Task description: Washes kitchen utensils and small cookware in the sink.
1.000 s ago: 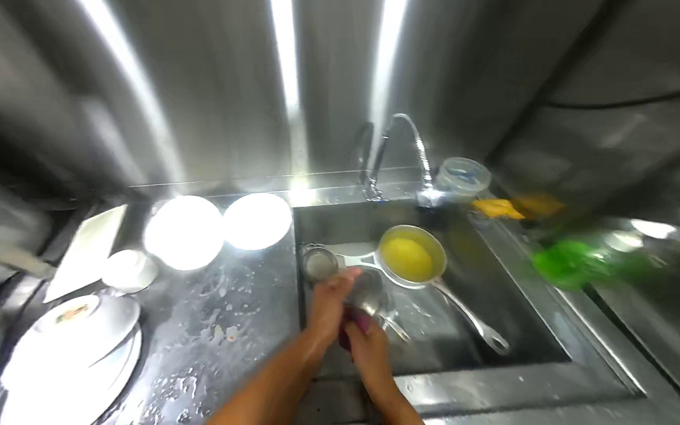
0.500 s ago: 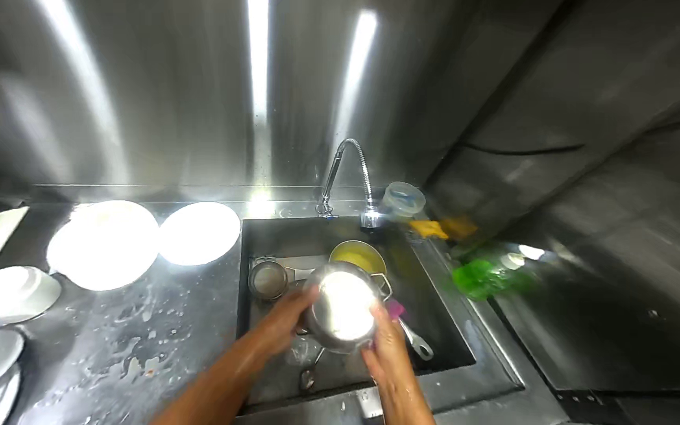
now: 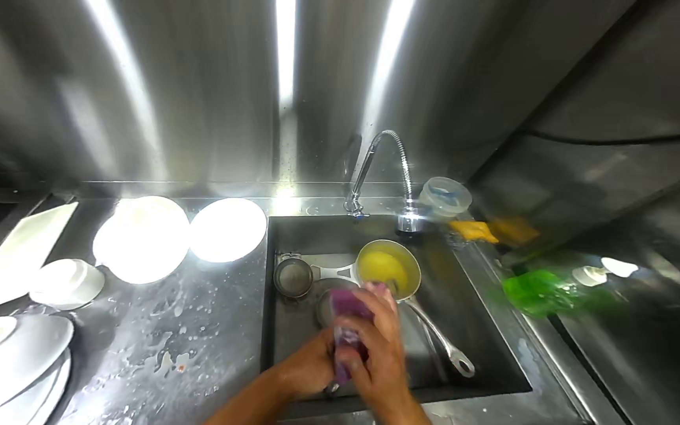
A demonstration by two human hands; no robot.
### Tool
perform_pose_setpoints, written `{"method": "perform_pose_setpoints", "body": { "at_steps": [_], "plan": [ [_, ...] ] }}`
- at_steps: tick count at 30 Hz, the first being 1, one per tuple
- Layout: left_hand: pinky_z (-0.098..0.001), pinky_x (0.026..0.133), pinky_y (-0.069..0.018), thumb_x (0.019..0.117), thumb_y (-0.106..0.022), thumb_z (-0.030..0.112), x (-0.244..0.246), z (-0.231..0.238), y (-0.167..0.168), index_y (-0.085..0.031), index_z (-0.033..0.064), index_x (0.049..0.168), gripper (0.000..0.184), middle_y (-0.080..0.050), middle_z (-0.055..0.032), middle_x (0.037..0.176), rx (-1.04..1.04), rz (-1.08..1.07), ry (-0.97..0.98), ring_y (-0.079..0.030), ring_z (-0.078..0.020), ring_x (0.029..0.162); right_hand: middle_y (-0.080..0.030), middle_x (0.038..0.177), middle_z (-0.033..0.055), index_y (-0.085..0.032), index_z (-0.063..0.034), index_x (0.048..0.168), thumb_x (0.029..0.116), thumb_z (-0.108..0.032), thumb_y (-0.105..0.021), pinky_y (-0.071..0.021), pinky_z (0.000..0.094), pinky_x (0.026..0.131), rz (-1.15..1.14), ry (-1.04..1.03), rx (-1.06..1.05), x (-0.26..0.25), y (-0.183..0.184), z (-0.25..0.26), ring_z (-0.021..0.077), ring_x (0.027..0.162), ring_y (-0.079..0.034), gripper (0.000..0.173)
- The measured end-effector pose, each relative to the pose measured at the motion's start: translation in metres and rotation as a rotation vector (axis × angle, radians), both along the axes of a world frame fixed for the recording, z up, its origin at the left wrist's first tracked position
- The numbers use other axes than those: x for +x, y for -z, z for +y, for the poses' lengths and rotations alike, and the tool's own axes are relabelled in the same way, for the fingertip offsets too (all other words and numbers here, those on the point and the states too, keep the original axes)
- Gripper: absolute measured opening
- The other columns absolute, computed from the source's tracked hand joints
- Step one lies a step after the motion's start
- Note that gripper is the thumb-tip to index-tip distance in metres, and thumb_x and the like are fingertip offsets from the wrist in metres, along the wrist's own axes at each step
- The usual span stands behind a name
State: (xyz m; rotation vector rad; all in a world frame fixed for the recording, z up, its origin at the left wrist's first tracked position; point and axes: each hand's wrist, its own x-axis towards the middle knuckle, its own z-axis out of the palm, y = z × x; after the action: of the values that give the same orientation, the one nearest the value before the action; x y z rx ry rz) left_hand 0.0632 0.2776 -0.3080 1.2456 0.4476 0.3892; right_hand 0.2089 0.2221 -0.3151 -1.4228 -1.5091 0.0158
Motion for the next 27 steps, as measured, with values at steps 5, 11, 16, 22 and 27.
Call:
{"method": "perform_pose_setpoints", "body": {
  "at_steps": [5,11,16,22,27],
  "plan": [
    [-0.0247,0.1,-0.0519,0.0906,-0.063,-0.003,-0.013,0.005,-0.005,-0.048,-0.0098,0.134,0.046,-0.067,-0.0034,0.12,0.105,-0.133,0.145,-0.063,-0.0008,0.111,-0.074,0.113,0.013,-0.072,-0.0026,0.096,0.1096,-0.043,-0.029,-0.0494,0.0443,0.109,0.07,-0.005,0.036,0.059,0.0,0.031,0.0259,0.123,-0.064,0.061],
    [-0.0208,0.09,-0.0527,0.0899,-0.063,-0.003,-0.007,0.003,0.015,-0.061,-0.0043,0.117,0.027,-0.069,0.0049,0.103,0.079,-0.163,0.069,-0.063,0.0038,0.097,-0.074,0.121,-0.0007,-0.067,-0.0193,0.094,0.1065,-0.045,-0.03,-0.0366,0.0489,0.118,-0.424,-0.138,0.04,0.01,-0.016,0.023,0.022,0.128,-0.061,0.047],
    [-0.0297,0.101,-0.0526,0.0927,-0.056,0.0,0.001,0.004,-0.004,-0.035,-0.0017,0.145,0.056,-0.065,0.0002,0.124,-0.216,-0.231,-0.056,-0.064,-0.0058,0.113,-0.044,0.155,0.0261,-0.058,0.0051,0.138,0.1058,-0.038,-0.028,-0.0277,0.0522,0.124,0.162,0.088,-0.165,0.048,-0.007,0.043,0.0372,0.15,-0.034,0.061],
    [-0.0324,0.104,-0.0509,0.096,-0.053,0.002,0.019,0.018,0.004,-0.021,-0.0013,0.153,0.065,-0.06,-0.0069,0.133,-0.282,-0.326,-0.22,-0.062,-0.0107,0.119,-0.057,0.133,0.0156,-0.033,0.0008,0.153,0.1021,-0.027,-0.048,-0.0547,0.0293,0.09,1.079,0.247,-0.306,-0.002,0.014,0.029,0.0125,0.11,-0.062,0.06],
    [-0.0327,0.107,-0.0482,0.0926,-0.063,0.008,0.016,0.009,-0.01,-0.034,-0.012,0.147,0.065,-0.06,-0.0221,0.133,0.042,0.205,-0.227,-0.061,-0.0181,0.123,-0.063,0.11,0.0121,-0.041,-0.0016,0.145,0.1112,-0.028,-0.036,-0.0588,0.0315,0.079,1.362,0.306,-0.236,-0.014,0.018,0.043,0.0143,0.092,-0.067,0.043]
  ]
}}
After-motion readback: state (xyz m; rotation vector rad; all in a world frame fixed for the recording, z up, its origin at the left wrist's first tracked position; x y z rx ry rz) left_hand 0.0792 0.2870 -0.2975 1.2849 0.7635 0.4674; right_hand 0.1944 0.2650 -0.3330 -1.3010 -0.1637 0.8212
